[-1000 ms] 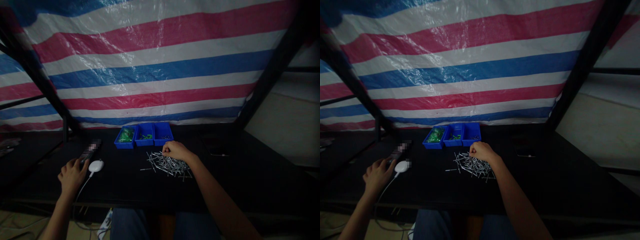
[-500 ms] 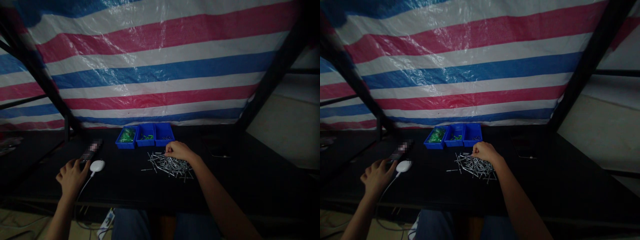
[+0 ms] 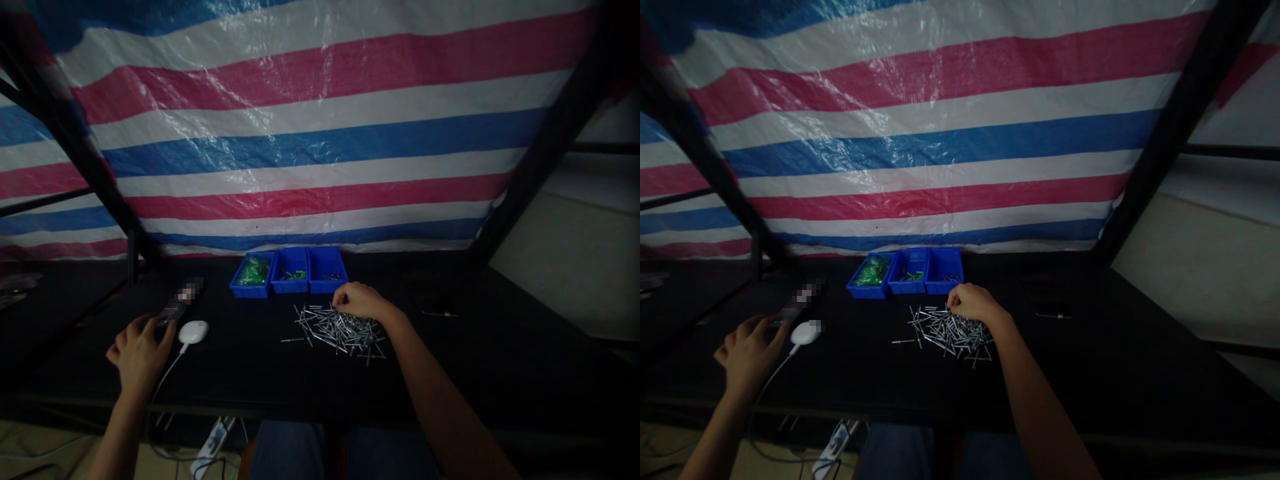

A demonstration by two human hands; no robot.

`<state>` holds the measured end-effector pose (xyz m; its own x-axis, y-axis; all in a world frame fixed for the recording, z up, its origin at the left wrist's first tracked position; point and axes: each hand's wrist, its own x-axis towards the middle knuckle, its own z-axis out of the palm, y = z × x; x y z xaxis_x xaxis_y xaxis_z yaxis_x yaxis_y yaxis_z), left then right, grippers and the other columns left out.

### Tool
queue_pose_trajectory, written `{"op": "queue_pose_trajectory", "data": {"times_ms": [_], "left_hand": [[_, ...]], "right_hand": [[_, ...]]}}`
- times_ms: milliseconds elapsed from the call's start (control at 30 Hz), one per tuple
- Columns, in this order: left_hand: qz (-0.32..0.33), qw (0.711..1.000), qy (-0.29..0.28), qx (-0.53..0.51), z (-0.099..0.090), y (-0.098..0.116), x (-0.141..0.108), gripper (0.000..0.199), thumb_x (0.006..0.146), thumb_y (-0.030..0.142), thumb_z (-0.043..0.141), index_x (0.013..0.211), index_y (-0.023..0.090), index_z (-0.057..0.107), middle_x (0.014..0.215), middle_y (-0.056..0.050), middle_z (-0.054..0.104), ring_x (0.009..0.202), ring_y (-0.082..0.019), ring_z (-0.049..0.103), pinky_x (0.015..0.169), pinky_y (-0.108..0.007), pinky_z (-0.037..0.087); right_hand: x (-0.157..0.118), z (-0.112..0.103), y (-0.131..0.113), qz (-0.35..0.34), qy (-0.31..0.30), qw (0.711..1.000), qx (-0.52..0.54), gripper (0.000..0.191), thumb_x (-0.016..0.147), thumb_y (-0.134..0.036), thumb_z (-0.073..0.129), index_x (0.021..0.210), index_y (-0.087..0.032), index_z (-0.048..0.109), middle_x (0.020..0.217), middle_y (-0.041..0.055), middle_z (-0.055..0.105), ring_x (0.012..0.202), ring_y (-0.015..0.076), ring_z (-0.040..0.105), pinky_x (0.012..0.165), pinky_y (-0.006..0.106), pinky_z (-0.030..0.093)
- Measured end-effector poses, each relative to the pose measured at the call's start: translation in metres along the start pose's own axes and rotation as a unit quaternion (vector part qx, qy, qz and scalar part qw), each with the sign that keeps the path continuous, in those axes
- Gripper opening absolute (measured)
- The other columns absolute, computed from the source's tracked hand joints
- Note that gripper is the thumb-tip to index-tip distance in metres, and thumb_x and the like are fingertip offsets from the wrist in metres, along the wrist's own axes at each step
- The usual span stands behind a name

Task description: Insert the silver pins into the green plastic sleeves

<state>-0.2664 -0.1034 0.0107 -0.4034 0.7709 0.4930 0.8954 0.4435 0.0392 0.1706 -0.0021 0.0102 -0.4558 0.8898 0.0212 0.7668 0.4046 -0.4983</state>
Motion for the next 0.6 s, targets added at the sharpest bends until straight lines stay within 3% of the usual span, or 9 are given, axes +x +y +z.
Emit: {"op": "queue_pose_trajectory", "data": {"times_ms": [200, 333, 467, 600], "left_hand": [[0.006, 0.997, 0.074, -0.030, -0.003, 0.000, -0.003, 0.037, 0.082, 0.045, 0.046, 0.104, 0.020, 0.059, 0.120, -0.011, 0.052, 0.105, -0.034, 0.045, 0.085, -0.048, 0.033], [0.083, 0.985, 0.124, -0.090, -0.012, 0.017, -0.010, 0.031, 0.083, 0.040, 0.046, 0.104, 0.020, 0.058, 0.117, -0.010, 0.055, 0.104, -0.030, 0.047, 0.087, -0.044, 0.030], [0.159, 0.965, 0.144, -0.153, -0.033, 0.057, -0.013, 0.024, 0.082, 0.035, 0.050, 0.099, 0.020, 0.060, 0.113, -0.009, 0.057, 0.103, -0.029, 0.048, 0.089, -0.044, 0.027], [0.252, 0.920, 0.137, -0.266, -0.064, 0.119, -0.020, 0.019, 0.080, 0.030, 0.054, 0.096, 0.021, 0.061, 0.106, -0.006, 0.061, 0.099, -0.025, 0.052, 0.090, -0.042, 0.030]], "right_hand": [[0.000, 0.002, -0.002, 0.004, 0.004, 1.000, -0.018, 0.017, 0.068, -0.020, 0.058, 0.079, -0.025, 0.070, 0.081, -0.0015, 0.071, 0.074, 0.0148, 0.064, 0.062, 0.022, 0.042], [0.001, 0.004, -0.004, 0.010, 0.007, 1.000, -0.020, 0.017, 0.067, -0.022, 0.059, 0.080, -0.025, 0.070, 0.079, -0.0015, 0.071, 0.073, 0.0155, 0.064, 0.060, 0.023, 0.041], [0.002, 0.005, -0.005, 0.001, 0.012, 1.000, -0.018, 0.013, 0.070, -0.023, 0.059, 0.077, -0.024, 0.069, 0.076, -0.0011, 0.070, 0.070, 0.0151, 0.063, 0.058, 0.023, 0.039], [0.002, 0.005, -0.005, -0.021, 0.040, 0.999, 0.004, 0.010, 0.072, -0.023, 0.059, 0.074, -0.023, 0.068, 0.074, -0.0007, 0.069, 0.067, 0.0140, 0.061, 0.057, 0.023, 0.037]]}}
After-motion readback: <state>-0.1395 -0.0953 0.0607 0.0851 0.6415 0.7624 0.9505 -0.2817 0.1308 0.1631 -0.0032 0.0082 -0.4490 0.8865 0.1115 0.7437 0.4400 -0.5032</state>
